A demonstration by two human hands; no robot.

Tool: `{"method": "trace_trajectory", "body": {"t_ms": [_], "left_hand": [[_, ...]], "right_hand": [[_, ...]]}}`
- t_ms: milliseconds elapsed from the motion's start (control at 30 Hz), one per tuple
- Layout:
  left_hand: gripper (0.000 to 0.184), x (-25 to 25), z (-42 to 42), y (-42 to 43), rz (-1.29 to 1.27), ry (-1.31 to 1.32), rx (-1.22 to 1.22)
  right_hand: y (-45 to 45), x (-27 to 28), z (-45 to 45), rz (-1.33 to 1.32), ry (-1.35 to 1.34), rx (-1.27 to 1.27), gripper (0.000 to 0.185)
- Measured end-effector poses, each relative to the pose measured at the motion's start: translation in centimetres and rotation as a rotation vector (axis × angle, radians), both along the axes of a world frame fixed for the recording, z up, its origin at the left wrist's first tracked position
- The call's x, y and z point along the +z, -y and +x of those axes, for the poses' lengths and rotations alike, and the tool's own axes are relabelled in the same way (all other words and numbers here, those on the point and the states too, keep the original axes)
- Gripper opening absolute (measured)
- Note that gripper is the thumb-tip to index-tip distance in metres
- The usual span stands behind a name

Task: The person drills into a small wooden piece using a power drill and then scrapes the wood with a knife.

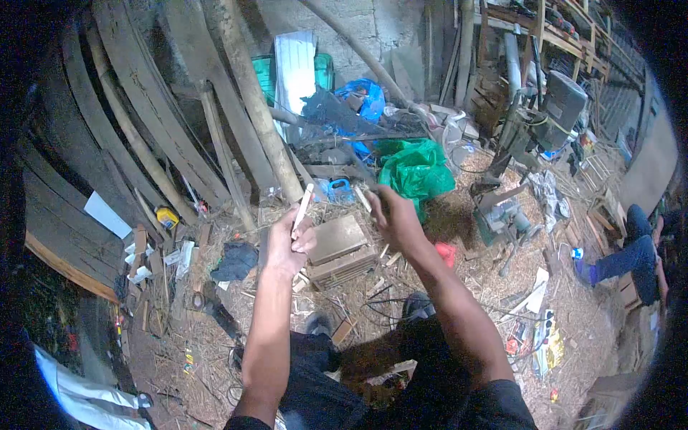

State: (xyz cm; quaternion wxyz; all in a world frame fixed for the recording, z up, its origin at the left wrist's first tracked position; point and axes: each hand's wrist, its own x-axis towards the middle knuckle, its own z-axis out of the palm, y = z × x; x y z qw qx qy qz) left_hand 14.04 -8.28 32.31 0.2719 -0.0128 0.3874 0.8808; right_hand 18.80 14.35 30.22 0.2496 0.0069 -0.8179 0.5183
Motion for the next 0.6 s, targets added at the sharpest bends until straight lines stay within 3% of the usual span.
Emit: {"method": "trace_trajectory", "body": {"t_ms": [33,133,167,267,367,533,600], "left_hand": [[0.031,0.8,0.7,-0.3,0.047,0.064,0.029],[0.032,0.9,1.3,-0.4,0.159,0.056,-0.049],[0.033,0.9,1.4,-0.5,0.188,0.054,-0.074],[0.034,0.8,1.8,-0.4,0.253,0.062,-0.125],[0.033,0.9,1.6,-0.3,0.266,0.075,-0.145],[0.033,0.7,1.6,-0.1,0.23,0.118,-0.094],[0.039,1.2,1.9,-0.4,0.104,0.038,-0.067]], "right_hand": [[0.9,1.0,0.8,0.142,-0.084,0.011,0.014],[1.9,0.6,1.4,0.346,-0.194,0.152,0.022],[2.1,0.3,1.7,0.438,-0.082,0.121,0.014],[2.7,0.1,1.9,0.453,-0.016,0.026,0.023],[2.4,0.1,1.6,0.542,-0.128,0.04,0.025],[2.6,-0.2,1.4,0.592,-0.008,0.044,0.024],[3.1,-0.3,1.2,0.603,0.045,0.004,0.026]]}}
